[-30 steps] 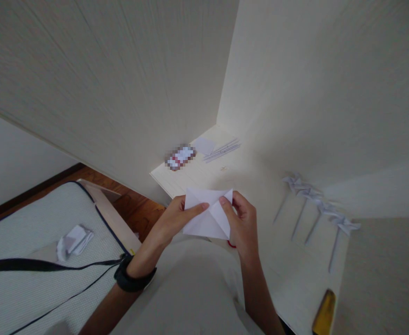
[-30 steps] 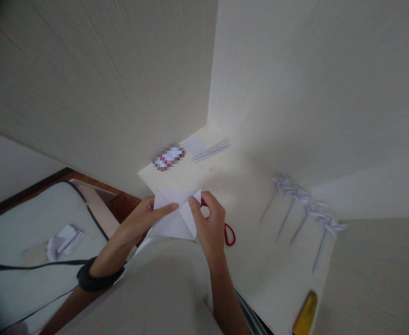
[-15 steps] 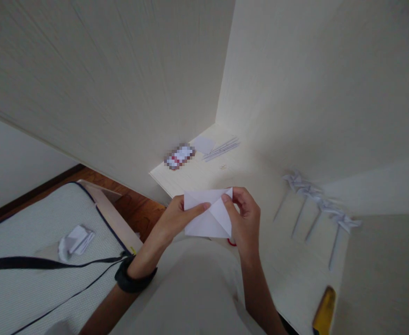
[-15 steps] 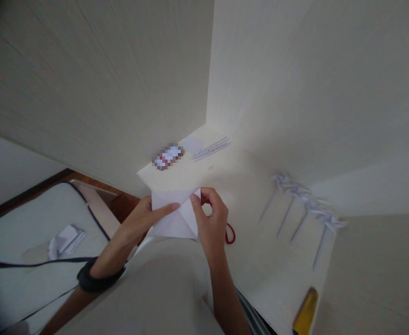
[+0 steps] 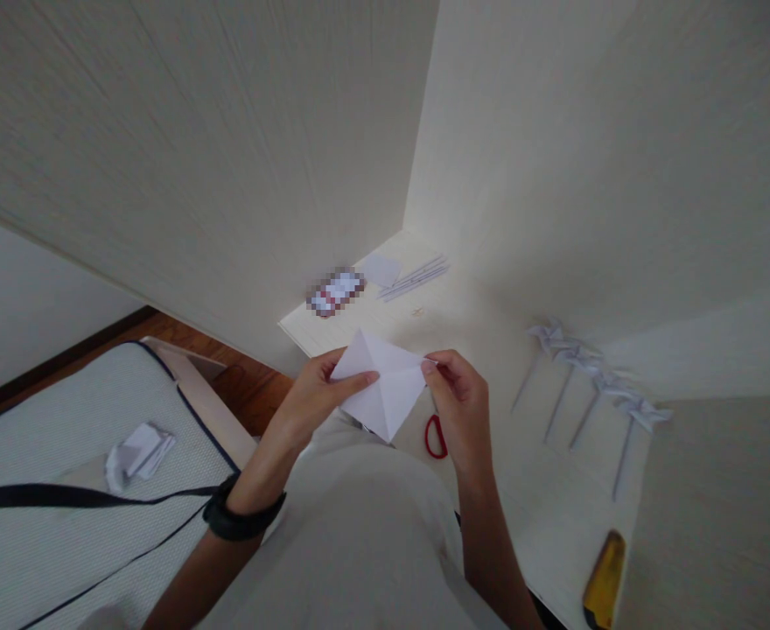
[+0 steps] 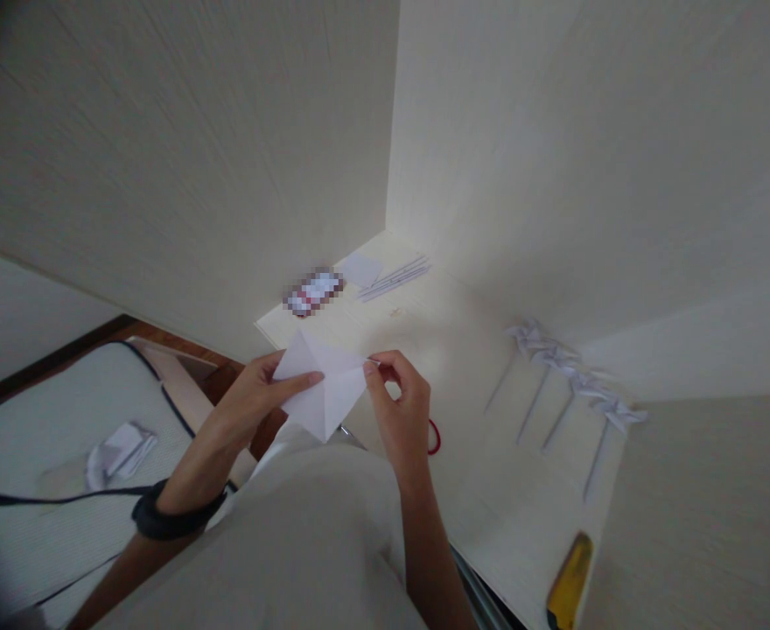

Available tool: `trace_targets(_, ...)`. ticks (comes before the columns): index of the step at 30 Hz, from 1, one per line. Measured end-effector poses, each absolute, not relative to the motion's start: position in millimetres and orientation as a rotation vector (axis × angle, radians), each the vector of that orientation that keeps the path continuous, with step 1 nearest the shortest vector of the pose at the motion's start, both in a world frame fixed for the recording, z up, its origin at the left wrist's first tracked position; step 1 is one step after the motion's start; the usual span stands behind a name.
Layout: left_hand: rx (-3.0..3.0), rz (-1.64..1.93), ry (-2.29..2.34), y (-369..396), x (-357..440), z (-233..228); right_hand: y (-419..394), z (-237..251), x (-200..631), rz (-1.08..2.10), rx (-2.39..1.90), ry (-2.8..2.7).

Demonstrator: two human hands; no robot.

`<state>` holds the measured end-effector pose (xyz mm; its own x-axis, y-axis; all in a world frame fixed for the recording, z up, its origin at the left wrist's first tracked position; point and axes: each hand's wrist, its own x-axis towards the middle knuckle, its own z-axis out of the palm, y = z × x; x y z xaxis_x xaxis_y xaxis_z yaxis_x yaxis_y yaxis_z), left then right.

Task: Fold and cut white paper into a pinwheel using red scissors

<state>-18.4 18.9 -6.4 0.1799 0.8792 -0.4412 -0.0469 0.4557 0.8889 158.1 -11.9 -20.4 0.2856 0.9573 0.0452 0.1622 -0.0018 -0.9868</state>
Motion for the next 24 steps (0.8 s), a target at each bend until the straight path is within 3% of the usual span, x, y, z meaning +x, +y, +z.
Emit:
trace_targets(10,0.788,0.963,1.205,29,-32,-6,-10,-20,159,0.993,-1.491,-1.203)
trace_targets(24,0.576,0.889,1.091,43,-17,-39,-12,-42,163,1.156,-1.586,-1.388)
